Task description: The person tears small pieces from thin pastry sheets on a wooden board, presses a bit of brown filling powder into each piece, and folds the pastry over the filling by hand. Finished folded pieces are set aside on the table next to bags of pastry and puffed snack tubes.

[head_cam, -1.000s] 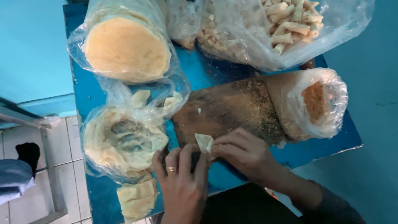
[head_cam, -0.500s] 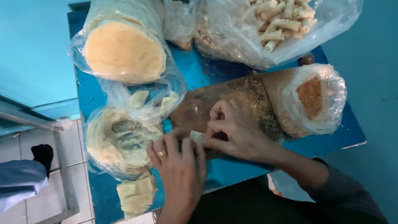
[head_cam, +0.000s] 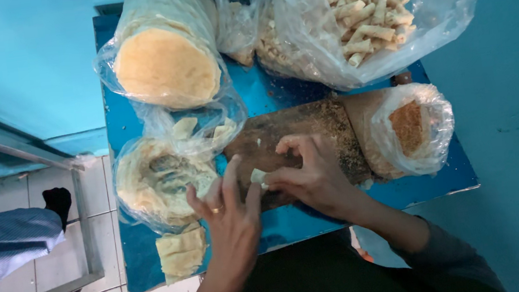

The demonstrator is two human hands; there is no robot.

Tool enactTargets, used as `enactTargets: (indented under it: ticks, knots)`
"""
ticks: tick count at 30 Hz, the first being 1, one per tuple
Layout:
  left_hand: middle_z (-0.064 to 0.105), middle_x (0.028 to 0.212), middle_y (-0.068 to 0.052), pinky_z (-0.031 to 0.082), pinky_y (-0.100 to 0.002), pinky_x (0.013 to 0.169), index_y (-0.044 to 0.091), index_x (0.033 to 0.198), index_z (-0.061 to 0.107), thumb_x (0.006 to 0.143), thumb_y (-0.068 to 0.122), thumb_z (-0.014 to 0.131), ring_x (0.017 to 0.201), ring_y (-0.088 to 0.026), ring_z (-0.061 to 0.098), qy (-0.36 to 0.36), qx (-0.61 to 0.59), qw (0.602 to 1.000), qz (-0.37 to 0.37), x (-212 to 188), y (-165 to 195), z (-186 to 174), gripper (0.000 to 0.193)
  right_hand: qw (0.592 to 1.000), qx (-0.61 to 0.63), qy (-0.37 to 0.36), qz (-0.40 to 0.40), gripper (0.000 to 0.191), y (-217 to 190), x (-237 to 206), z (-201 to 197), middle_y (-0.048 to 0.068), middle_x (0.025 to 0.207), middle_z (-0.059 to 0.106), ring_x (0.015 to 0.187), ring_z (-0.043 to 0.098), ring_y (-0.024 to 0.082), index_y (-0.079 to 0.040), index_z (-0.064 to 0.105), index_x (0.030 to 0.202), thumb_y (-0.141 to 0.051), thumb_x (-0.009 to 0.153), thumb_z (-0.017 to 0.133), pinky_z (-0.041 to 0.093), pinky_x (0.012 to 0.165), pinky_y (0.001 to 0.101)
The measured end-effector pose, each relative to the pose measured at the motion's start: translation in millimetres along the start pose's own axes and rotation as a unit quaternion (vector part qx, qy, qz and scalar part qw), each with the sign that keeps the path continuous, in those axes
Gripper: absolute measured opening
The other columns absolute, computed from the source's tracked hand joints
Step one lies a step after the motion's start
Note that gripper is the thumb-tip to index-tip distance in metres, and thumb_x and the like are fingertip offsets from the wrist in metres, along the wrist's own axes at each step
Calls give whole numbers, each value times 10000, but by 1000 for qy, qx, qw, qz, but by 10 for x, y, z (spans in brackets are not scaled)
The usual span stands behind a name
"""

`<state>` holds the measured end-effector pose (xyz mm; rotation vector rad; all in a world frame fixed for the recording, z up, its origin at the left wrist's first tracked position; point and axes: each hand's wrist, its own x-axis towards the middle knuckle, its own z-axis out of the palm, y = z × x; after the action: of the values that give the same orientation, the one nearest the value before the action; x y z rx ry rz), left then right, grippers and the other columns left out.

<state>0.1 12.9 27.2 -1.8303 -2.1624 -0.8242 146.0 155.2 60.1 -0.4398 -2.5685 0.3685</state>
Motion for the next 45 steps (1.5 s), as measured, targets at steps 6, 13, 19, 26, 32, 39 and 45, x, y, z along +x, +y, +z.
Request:
enactTargets:
  ticks: [6,13,19,26,32,39,45]
  knots:
    - [454,1436,-200,167,-710,1125,16,1046,672,873,105,630,1292,-363,445,-37,-68,997,-5,64,17,-71,199,994,61,-62,69,128,-23,40,-87,96,1166,522,1049,513,277,-201,772,833,-242,748,859,403,894,434]
    - [483,1364,-223,232,-698,1089,0,964,655,882,156,667,1241,-409,454,-25,-29,997,-63,254,50,-95,177,988,108,-39,101,148,-40,38,21,110,1240,497,1145,491,310,-187,739,919,-218,805,828,415,974,424]
    - [485,1386,-217,256,-677,1096,31,968,684,884,132,695,1239,-416,452,6,-72,994,-81,224,46,-212,132,997,15,-9,70,161,-103,-89,29,90,1267,539,1088,500,299,-220,786,943,-273,797,831,391,943,461]
    - [473,1399,-214,238,-657,1117,82,1013,738,817,81,712,1284,-411,445,12,-161,986,-44,54,77,-207,197,995,24,-30,91,135,-111,-67,17,76,1286,540,1098,494,280,-233,797,936,-276,810,822,387,955,451]
    - [497,1369,-190,250,-653,1130,31,982,707,832,59,710,1268,-393,448,15,-159,982,-102,11,133,-86,152,997,27,-26,63,205,-122,-36,-60,92,1315,520,1100,483,292,-250,811,957,-347,777,827,381,947,459]
    - [502,1359,-212,220,-669,1135,31,957,662,849,105,709,1248,-408,449,4,-112,988,-108,110,155,-63,139,988,41,-55,137,182,-96,82,21,107,1252,524,1120,500,305,-179,755,852,-303,760,850,383,944,475]
    - [420,1452,-258,181,-693,1118,51,986,666,862,121,716,1296,-413,428,29,-96,988,-117,153,147,-45,150,994,20,-14,111,110,-165,59,92,144,1291,511,1177,474,340,-183,736,907,-239,831,792,364,992,500]
